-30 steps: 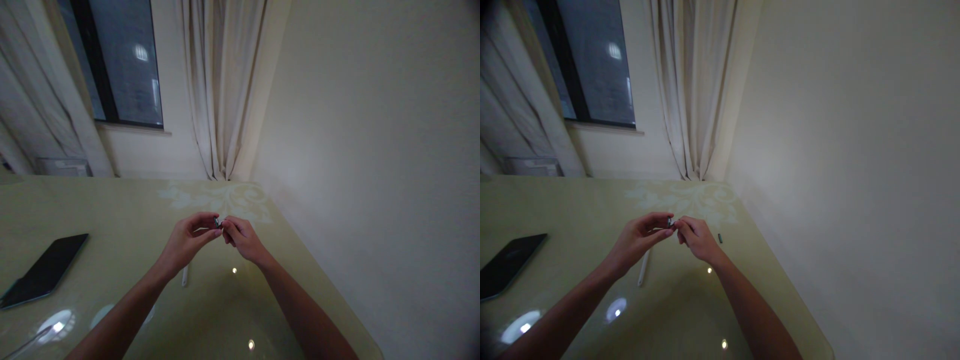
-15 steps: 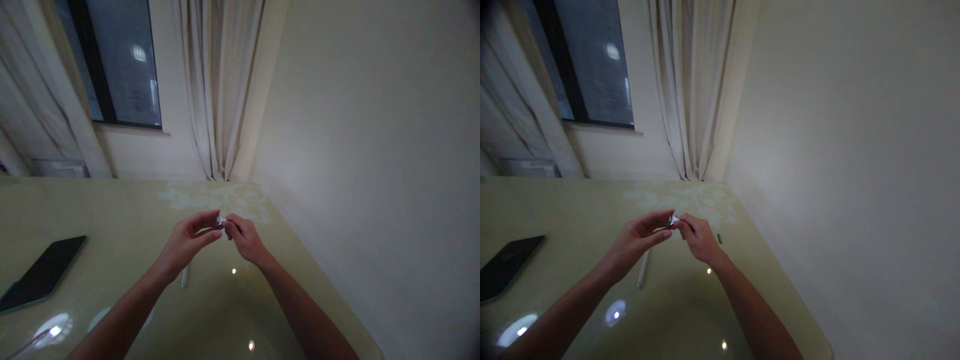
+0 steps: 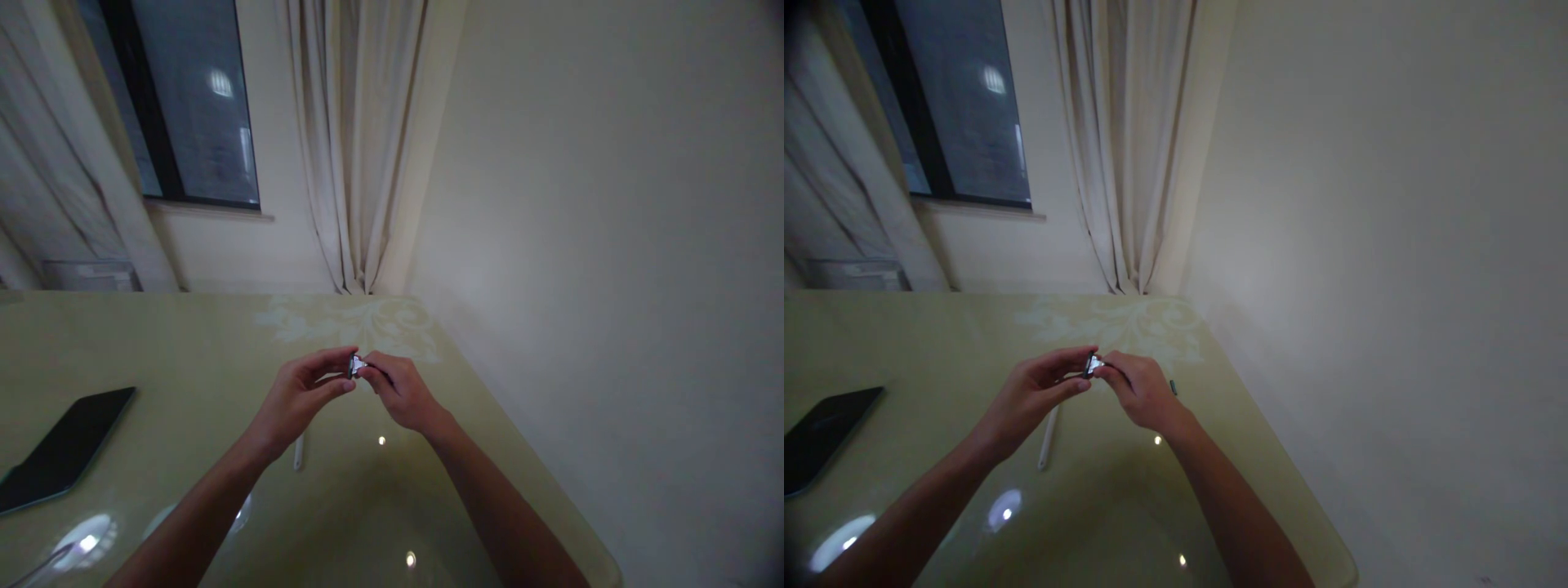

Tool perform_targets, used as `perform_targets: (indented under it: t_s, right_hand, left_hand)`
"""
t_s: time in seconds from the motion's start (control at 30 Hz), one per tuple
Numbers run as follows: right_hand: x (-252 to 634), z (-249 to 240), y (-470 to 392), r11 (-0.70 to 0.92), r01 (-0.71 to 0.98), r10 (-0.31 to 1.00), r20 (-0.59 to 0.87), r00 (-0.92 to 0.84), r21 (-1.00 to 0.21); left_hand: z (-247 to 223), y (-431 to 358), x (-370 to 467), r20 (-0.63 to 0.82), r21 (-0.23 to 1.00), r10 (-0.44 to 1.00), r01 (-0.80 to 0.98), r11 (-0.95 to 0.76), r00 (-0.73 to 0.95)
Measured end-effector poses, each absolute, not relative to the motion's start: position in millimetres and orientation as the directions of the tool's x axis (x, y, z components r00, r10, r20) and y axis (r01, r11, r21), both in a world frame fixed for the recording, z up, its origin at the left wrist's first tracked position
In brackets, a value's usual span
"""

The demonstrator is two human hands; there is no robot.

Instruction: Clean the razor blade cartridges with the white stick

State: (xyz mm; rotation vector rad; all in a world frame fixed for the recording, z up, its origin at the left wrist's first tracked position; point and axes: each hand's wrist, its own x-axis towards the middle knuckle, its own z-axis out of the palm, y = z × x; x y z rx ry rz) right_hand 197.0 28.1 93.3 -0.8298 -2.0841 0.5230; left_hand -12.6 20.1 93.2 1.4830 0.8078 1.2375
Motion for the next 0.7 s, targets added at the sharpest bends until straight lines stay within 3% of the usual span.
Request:
perform_targets:
  t_s: [0.27, 0.53, 0.7]
  right_hand:
    - [195.6, 97.4, 27.1, 0.667, 0.364, 0.739, 0.513, -0.437, -0.65]
    - [196.2, 91.6, 28.5, 0.698, 0.39, 0.713, 0.527, -0.463, -0.601]
    - [199.5, 93.4, 33.9, 0.645, 0.387, 0.756, 0.477, -0.448, -0.659]
  left_hand:
    - [99.0, 18.2, -14.1, 0.276, 0.961, 0.925, -0.071, -0.267, 0.259]
    - [91.8, 19.0, -11.0, 0.277, 0.961, 0.935, -0.065, -0.269, 0.223]
    - [87.2, 24.3, -8.7, 0.256, 0.967, 0.949, -0.05, -0.251, 0.187]
